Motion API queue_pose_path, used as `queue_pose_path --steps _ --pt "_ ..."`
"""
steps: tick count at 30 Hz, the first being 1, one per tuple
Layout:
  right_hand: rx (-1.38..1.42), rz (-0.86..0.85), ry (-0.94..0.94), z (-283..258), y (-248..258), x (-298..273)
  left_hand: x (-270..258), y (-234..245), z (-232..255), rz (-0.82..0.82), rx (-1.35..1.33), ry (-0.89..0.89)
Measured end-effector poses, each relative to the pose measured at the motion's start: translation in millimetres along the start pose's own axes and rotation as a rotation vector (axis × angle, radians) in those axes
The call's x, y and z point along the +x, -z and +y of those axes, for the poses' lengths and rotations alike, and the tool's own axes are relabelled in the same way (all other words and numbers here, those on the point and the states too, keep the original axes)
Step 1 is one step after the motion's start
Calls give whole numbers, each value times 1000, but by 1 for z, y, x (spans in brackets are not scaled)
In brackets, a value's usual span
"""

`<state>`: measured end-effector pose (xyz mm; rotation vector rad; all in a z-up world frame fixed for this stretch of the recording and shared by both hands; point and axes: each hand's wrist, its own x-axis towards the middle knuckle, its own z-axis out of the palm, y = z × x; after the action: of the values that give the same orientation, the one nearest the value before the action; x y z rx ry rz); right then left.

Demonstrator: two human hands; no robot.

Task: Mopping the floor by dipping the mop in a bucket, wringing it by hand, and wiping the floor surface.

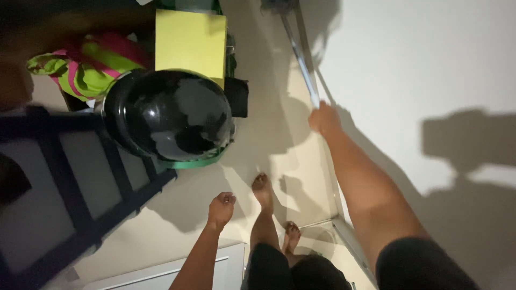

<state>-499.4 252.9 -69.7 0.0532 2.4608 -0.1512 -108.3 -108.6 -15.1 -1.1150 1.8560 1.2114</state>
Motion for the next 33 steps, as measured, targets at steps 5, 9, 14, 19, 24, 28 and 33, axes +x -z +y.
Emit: queue_pose_path --steps 5,9,14,19,24,28,33 --pt "149 -149 -163 67 -44 -192 -19 -36 -20 -52 26 -18" --pt "-49 -141 24 137 -98 -330 -47 -64 -32 -41 50 -84" --pt "85 -215 -170 218 -160 -469 -70 -107 -72 -13 144 -125" --pt "371 -350 -315 249 -188 -553 -151 -116 -76 -3 117 -122" --pt "1229 -262 -380 201 -100 -593 -167 -123 -115 18 118 -146" --pt "1543 -332 -432 181 -50 -610 -219 -108 -124 47 82 -128" --pt "1864 -529 -235 189 0 -644 -251 -91 -132 55 -5 -149"
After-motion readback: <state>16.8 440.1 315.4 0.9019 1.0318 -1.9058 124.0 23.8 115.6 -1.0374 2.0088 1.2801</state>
